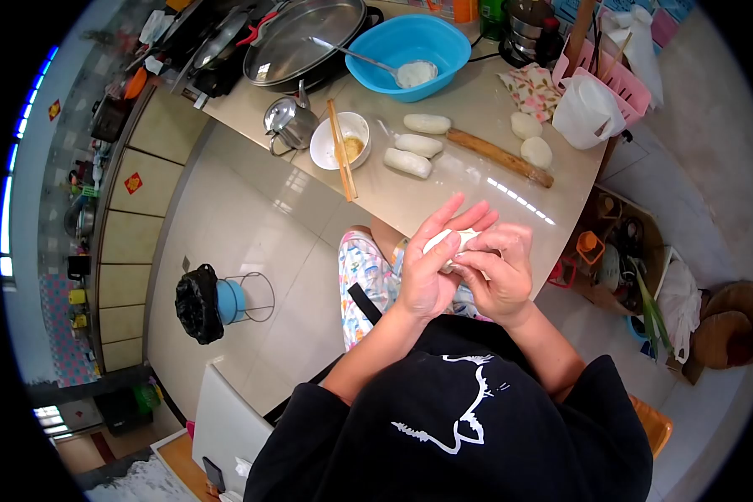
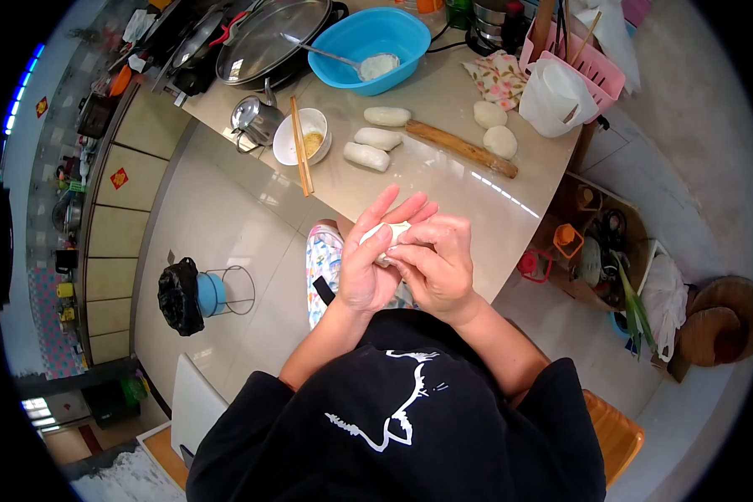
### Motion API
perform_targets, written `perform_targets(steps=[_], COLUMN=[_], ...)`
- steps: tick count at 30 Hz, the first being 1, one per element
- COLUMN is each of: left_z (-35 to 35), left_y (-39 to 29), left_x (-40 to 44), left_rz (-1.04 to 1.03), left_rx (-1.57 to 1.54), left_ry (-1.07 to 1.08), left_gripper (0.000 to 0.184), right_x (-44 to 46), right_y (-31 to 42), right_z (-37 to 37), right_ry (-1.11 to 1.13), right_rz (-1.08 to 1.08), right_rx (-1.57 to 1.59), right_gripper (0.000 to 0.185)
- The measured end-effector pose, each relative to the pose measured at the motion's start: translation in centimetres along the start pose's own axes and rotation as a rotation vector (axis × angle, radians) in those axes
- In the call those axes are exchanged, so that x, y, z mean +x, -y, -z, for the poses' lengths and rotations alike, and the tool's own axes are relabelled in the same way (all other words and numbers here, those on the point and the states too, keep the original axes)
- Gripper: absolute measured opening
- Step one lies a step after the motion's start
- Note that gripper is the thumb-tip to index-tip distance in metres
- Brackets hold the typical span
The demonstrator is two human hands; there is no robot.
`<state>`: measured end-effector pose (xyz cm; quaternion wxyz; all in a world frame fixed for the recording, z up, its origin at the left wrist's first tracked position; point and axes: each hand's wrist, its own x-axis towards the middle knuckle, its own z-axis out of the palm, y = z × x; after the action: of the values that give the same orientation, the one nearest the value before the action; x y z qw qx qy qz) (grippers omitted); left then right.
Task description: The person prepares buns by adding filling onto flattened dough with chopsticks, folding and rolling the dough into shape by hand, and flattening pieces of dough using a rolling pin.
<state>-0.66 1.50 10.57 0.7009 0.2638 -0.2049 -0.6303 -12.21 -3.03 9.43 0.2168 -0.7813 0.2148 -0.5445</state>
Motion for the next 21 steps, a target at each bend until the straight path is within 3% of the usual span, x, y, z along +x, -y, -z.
perform_targets(steps=[5, 8, 11, 17, 21], left_z=[-0.1, 0.3, 0.5, 1.1, 1.2], left_y=[-0.5, -0.6, -0.8, -0.8, -0.7], left_x=[0.2, 0.4, 0.4, 0.4, 0.6], left_rz=[-0.063, -0.153, -0.185, -0.235, -0.217], left_rx=[-0.002, 0.034, 0.096, 0.208, 0.181], left_ry=[0.08, 0.169, 0.201, 0.281, 0.297], left_gripper=[0.062, 0.069, 0.075, 0.078, 0.078], right_x=[0.0, 0.5, 1.0, 0.9, 0.7], right_y=[0.7, 1.2, 0.5, 0.5, 0.7], right_z=[0.7, 1.1, 1.7, 1.5, 1.7], right_ry=[0.029, -0.076, 0.058, 0.047, 0.081], right_rz=[-0.09, -0.289, -0.214, -0.277, -0.247], right_rx=[0.105, 0.207, 0.058, 0.181, 0.084], right_gripper=[0.029, 0.028, 0.024, 0.018, 0.018])
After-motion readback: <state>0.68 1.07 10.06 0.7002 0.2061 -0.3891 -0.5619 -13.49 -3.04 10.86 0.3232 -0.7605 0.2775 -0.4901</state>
